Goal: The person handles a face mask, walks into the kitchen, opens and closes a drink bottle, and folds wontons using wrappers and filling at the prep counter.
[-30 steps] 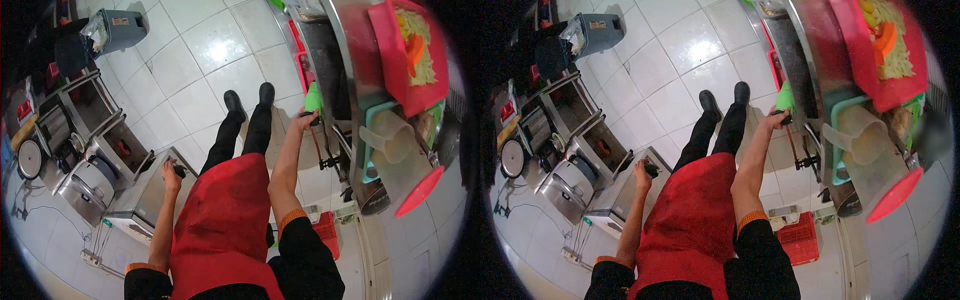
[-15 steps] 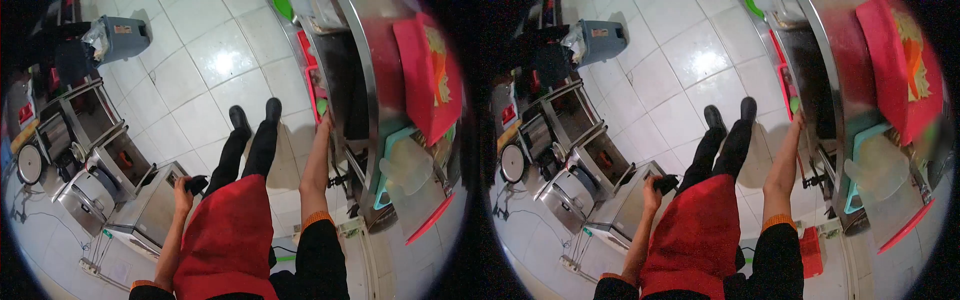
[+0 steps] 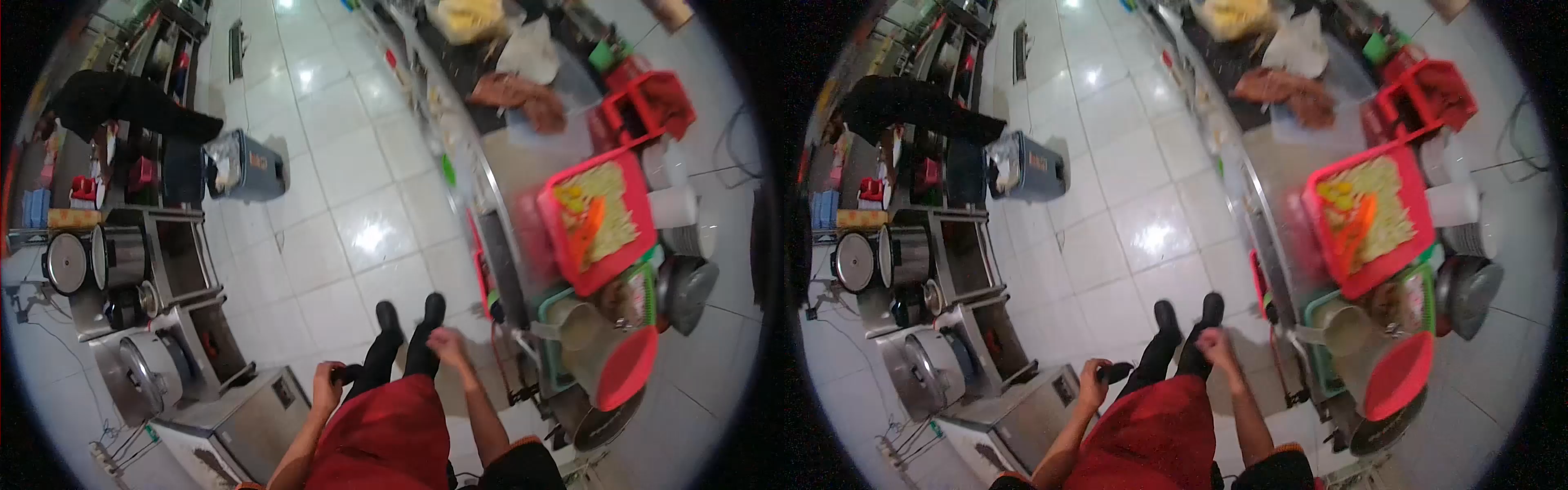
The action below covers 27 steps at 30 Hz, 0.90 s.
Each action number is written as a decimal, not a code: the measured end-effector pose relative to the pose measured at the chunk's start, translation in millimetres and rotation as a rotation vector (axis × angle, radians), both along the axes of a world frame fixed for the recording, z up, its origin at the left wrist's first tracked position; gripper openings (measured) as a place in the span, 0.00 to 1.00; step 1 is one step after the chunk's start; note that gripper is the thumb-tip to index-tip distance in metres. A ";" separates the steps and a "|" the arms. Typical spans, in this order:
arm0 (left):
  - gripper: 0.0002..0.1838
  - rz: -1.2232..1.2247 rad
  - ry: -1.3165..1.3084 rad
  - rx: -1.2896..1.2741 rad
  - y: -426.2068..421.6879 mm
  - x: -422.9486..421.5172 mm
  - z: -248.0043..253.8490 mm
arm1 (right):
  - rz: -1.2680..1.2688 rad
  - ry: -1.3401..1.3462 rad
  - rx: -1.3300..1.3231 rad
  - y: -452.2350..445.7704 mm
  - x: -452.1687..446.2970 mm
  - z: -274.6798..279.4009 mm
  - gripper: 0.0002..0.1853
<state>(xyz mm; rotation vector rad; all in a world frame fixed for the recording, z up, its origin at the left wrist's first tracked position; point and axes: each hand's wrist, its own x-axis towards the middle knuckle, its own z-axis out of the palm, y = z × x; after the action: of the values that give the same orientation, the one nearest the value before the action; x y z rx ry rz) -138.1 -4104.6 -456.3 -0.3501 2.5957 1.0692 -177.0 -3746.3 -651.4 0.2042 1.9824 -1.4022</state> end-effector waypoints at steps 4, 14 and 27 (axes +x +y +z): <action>0.24 -0.253 0.041 0.202 55.6 -47.1 54.9 | 0.047 0.547 -0.193 -63.1 -41.3 226.4 0.42; 0.17 -0.158 0.393 0.449 141.2 -149.6 218.9 | -0.040 0.780 -0.034 10.9 -113.1 392.7 0.13; 0.06 0.010 0.343 0.187 131.4 -209.4 203.0 | -0.153 0.967 0.189 8.0 -148.4 423.6 0.17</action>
<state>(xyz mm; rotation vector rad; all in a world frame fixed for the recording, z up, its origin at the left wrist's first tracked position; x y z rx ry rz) -347.5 -3973.1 -253.3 -0.1452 2.7523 1.4760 -325.4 -3738.3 -227.7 -0.3151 2.9305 -1.5657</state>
